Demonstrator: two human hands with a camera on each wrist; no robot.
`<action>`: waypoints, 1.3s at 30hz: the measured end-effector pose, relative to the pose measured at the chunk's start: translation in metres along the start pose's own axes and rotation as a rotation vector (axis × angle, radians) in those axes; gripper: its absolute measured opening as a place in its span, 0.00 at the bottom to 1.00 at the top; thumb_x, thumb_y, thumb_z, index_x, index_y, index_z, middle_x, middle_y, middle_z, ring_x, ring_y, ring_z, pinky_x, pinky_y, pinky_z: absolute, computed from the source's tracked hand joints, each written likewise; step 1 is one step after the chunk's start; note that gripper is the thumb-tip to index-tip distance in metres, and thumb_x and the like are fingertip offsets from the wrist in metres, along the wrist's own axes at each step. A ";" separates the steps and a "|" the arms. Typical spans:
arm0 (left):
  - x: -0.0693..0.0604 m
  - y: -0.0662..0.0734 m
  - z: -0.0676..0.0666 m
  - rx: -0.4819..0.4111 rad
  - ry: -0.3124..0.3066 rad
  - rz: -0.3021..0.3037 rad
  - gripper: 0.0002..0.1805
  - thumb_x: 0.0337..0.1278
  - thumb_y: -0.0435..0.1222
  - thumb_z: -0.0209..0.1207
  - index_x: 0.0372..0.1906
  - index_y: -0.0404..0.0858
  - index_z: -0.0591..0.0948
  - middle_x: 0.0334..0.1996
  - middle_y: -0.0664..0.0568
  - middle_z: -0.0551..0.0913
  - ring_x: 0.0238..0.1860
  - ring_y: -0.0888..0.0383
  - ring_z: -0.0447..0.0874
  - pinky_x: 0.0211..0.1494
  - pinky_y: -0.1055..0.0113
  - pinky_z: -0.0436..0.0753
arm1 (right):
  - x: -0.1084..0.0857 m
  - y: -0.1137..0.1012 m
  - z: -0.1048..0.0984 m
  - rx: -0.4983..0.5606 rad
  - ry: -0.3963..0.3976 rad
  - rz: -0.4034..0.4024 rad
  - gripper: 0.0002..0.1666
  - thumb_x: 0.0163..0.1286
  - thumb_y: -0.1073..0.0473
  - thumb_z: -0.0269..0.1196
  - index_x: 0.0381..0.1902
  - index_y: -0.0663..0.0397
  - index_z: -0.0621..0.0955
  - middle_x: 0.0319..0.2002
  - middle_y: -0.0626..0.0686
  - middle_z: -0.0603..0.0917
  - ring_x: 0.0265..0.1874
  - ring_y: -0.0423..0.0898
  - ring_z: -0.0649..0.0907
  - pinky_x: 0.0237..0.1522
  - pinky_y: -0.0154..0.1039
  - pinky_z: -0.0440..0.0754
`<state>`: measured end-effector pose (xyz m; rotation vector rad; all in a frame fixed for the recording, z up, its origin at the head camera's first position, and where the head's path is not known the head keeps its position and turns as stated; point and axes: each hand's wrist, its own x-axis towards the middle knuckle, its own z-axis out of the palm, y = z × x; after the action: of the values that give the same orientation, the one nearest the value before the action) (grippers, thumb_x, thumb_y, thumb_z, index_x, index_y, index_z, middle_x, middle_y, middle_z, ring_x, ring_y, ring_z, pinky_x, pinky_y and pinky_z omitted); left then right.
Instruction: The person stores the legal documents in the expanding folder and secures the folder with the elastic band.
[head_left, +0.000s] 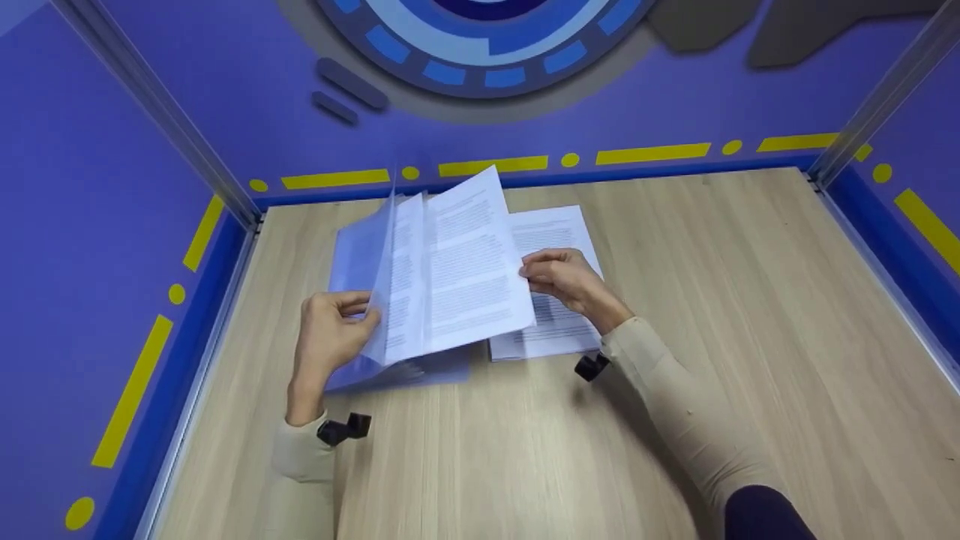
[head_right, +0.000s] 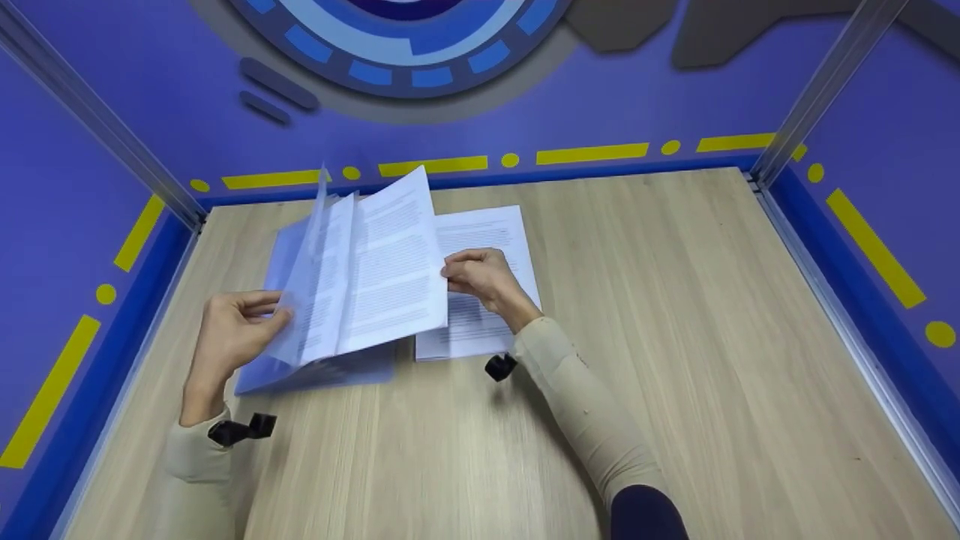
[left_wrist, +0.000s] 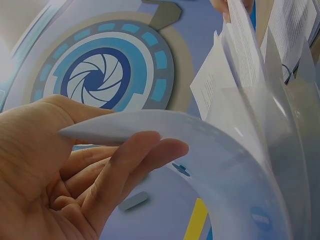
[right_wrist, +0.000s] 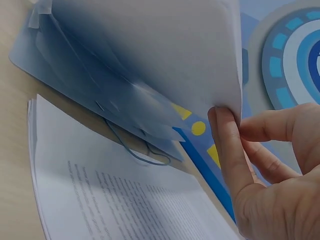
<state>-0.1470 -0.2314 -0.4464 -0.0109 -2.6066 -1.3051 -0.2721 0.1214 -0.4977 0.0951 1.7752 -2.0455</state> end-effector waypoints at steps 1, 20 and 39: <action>0.000 0.000 0.000 0.000 0.003 0.005 0.15 0.58 0.27 0.70 0.49 0.25 0.90 0.45 0.32 0.91 0.45 0.40 0.95 0.45 0.57 0.93 | 0.000 0.001 0.002 -0.001 0.003 -0.002 0.16 0.70 0.72 0.68 0.54 0.73 0.84 0.36 0.52 0.89 0.33 0.42 0.89 0.39 0.32 0.90; 0.000 -0.001 0.000 -0.007 0.024 0.036 0.14 0.59 0.28 0.69 0.48 0.25 0.91 0.44 0.32 0.92 0.44 0.39 0.95 0.45 0.54 0.93 | -0.001 0.020 0.052 -0.021 0.047 -0.067 0.10 0.67 0.71 0.70 0.45 0.69 0.87 0.35 0.53 0.87 0.31 0.42 0.89 0.39 0.35 0.91; -0.001 0.001 0.000 -0.002 0.024 0.004 0.14 0.59 0.28 0.70 0.49 0.26 0.91 0.46 0.32 0.91 0.44 0.39 0.95 0.45 0.54 0.93 | 0.004 0.032 0.085 0.028 0.040 -0.077 0.12 0.65 0.72 0.70 0.46 0.71 0.88 0.38 0.54 0.88 0.35 0.43 0.90 0.45 0.39 0.92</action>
<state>-0.1464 -0.2307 -0.4463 -0.0012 -2.5835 -1.2984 -0.2451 0.0363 -0.5131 0.0775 1.8007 -2.1365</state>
